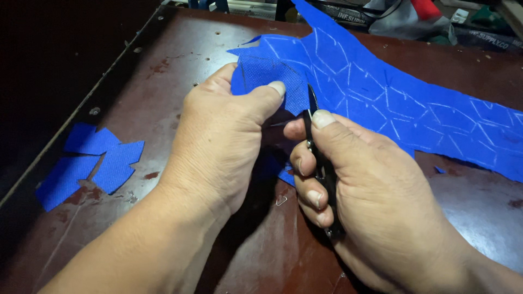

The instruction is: The person uses small scissors to cut a piece of blue fabric along white chalk lines on a wooden table. The hands rotate the fabric frequently to follow the drawn pattern, and cut pieces are set aside on the table.

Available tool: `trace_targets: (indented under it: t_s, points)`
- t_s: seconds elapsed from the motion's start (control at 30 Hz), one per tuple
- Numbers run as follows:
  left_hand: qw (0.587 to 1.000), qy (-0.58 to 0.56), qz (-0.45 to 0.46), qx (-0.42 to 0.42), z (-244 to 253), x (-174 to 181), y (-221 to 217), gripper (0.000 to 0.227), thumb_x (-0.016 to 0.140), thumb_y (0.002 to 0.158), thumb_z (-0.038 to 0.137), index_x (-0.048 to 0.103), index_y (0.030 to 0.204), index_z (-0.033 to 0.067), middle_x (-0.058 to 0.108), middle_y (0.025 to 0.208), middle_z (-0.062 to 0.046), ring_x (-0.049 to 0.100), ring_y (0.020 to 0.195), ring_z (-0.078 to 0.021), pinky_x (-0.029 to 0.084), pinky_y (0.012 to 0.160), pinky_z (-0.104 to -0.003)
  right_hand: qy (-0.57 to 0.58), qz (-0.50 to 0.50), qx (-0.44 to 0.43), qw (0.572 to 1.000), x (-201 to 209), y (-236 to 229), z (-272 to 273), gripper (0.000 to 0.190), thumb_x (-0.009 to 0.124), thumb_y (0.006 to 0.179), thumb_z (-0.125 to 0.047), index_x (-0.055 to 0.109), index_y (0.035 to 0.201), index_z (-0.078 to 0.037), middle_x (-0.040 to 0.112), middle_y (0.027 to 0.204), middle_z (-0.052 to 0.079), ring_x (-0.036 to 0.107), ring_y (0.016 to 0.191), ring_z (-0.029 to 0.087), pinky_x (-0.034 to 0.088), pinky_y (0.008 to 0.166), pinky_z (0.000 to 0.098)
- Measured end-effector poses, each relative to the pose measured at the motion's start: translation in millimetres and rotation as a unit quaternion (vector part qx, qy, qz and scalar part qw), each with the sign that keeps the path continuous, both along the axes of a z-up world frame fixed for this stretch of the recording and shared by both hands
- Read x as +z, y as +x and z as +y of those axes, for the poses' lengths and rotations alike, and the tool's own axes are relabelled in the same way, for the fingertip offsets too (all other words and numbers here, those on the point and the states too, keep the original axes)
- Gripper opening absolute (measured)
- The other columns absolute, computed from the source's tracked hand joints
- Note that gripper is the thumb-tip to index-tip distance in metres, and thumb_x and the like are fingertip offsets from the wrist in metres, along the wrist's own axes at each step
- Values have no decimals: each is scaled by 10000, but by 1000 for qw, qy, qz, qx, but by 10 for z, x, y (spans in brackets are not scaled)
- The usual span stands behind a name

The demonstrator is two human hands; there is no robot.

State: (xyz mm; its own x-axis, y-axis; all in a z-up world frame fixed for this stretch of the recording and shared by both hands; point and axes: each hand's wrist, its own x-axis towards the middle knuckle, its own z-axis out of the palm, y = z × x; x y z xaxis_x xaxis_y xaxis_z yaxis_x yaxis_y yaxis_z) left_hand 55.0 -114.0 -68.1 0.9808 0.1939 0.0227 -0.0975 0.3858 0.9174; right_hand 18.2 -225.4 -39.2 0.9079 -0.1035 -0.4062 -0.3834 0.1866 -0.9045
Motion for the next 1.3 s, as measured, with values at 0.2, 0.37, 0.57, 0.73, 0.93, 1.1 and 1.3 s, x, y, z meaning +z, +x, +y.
trace_targets:
  t_s: [0.2, 0.37, 0.57, 0.73, 0.93, 1.1, 1.3]
  points:
    - [1000, 25, -4, 7, 2, -34, 22, 104, 666, 810, 14, 658, 812, 117, 611, 684, 36, 516, 591, -73, 500, 590, -263, 28, -27, 1, 999, -81, 20, -27, 302, 511, 1103, -233, 680, 1069, 16, 496, 708, 118, 337, 461, 166, 205, 350, 271]
    - [999, -22, 45, 3, -32, 62, -16, 129, 636, 818, -29, 594, 805, 92, 585, 651, -44, 568, 517, -157, 524, 496, -308, 17, -17, -3, 1000, -67, 21, -19, 293, 514, 1109, -237, 676, 1070, 4, 481, 708, 105, 322, 471, 163, 202, 360, 278]
    - [999, 30, 2, 13, 10, -36, 23, 108, 679, 829, 19, 634, 840, 118, 607, 703, 30, 517, 617, -79, 508, 629, -259, 19, -28, 5, 999, -81, 21, -20, 262, 516, 1107, -212, 662, 1059, 0, 475, 703, 98, 319, 468, 156, 202, 355, 275]
    - [1000, 20, 15, 7, -11, 36, -2, 99, 660, 822, 2, 652, 849, 97, 641, 726, 4, 551, 627, -92, 567, 643, -278, 21, -22, -2, 1000, -77, 21, -17, 251, 537, 1095, -210, 668, 1059, 2, 467, 697, 99, 314, 468, 152, 198, 365, 269]
    - [999, -16, 29, -1, -11, -16, 11, 163, 653, 848, -21, 581, 785, 111, 573, 661, -18, 586, 540, -147, 596, 552, -299, 27, -25, -2, 999, -75, 23, -12, 245, 537, 1109, -211, 655, 1038, -8, 472, 691, 95, 313, 453, 148, 200, 353, 269]
    - [1000, -8, 28, -7, 8, -20, 18, 216, 677, 812, -23, 551, 745, 139, 541, 640, 19, 524, 559, -109, 558, 548, -303, 9, -22, -2, 1000, -63, 17, -5, 254, 556, 1091, -216, 667, 1044, 7, 464, 695, 98, 309, 458, 154, 191, 355, 273]
    - [999, 21, 32, 2, -8, 4, 2, 239, 768, 869, 105, 594, 708, 135, 595, 628, 16, 518, 544, -103, 459, 519, -283, -4, -26, -1, 1000, -53, 10, 2, 243, 567, 1080, -195, 670, 1028, 18, 468, 692, 111, 315, 455, 160, 200, 350, 279]
